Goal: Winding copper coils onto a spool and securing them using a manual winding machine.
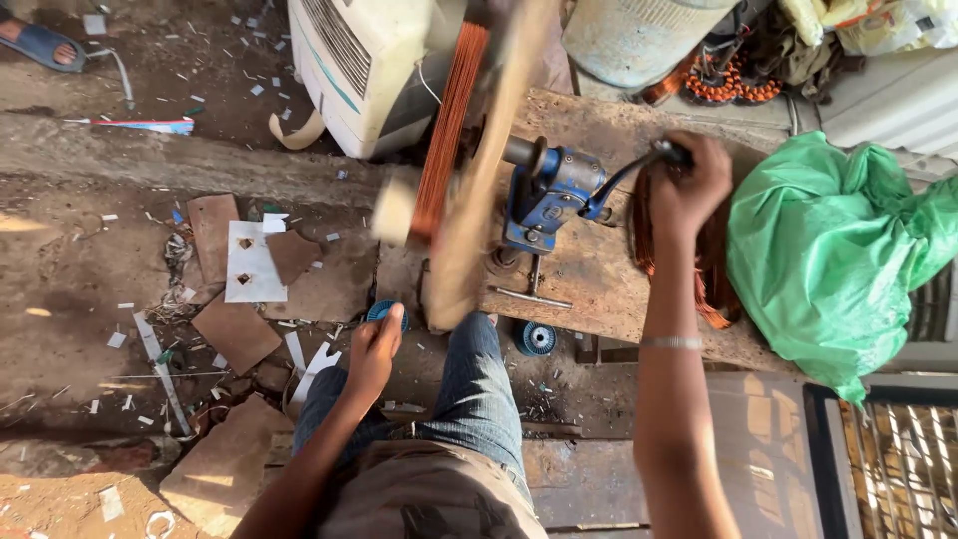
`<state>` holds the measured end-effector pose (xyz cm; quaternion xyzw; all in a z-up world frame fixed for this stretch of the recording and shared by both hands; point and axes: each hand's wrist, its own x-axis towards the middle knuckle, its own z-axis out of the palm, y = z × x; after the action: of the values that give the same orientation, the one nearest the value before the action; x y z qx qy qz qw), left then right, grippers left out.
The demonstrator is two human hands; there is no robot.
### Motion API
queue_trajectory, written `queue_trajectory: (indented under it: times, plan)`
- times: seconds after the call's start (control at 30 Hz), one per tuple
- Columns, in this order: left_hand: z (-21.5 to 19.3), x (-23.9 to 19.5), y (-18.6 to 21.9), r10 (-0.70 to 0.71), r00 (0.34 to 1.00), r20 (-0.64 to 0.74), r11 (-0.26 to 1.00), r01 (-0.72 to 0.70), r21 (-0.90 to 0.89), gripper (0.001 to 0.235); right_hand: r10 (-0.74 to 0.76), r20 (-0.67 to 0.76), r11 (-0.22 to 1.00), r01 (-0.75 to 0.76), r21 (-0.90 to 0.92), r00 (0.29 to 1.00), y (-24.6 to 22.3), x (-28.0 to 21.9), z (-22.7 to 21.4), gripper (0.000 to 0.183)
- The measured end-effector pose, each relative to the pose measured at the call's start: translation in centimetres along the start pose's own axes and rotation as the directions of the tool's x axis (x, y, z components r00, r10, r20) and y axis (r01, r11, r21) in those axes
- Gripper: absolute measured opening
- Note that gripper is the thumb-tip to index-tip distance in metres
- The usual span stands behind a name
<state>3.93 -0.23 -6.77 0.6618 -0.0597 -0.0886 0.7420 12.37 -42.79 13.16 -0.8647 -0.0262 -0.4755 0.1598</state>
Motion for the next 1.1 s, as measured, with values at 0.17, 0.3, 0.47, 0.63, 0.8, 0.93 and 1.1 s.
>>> queue_trajectory:
  times: [0.17,0.3,0.47,0.63,0.8,0.93,1.1]
  plan:
    - [0.5,2.5,-2.4,-0.074,0.996,-0.045,0.997,0.072,-0.041,0.062,0.067,0.12,0.997,-0.071,0.025,0.991,4.7,-3.2,6.5,0.036]
    - [1.8,3.7,0.6,0.011,0.995,-0.098,0.997,-0.004,0.073,0.066,0.325,0.28,0.918,-0.372,0.135,0.903,4.7,-8.6,7.7,0.036]
    - [3.1,4.0,5.6,0.147,0.977,-0.155,0.986,-0.132,0.105,0.061,0.209,0.308,0.97,-0.155,-0.189,0.928,4.9,-14.3,7.4,0.031]
    - [3.3,4.3,8.7,0.356,0.924,-0.141,0.919,-0.319,0.231,0.058,0.153,0.365,0.969,-0.067,-0.238,0.918,3.5,-15.2,6.1,0.025]
    - [3.4,4.7,8.8,0.179,0.965,-0.191,0.948,-0.118,0.295,0.065,0.155,0.416,0.978,-0.078,-0.196,0.896,-1.4,-14.4,3.1,0.026]
    - [3.5,4.1,13.2,0.201,0.978,-0.062,0.965,-0.187,0.185,0.064,0.438,0.425,0.897,-0.415,-0.151,0.792,-8.7,-13.9,1.1,0.035]
    - [2.9,3.6,13.6,0.055,0.995,0.086,0.998,-0.056,0.006,0.065,-0.119,0.165,0.963,0.074,0.259,0.979,-24.0,-0.2,-1.4,0.086]
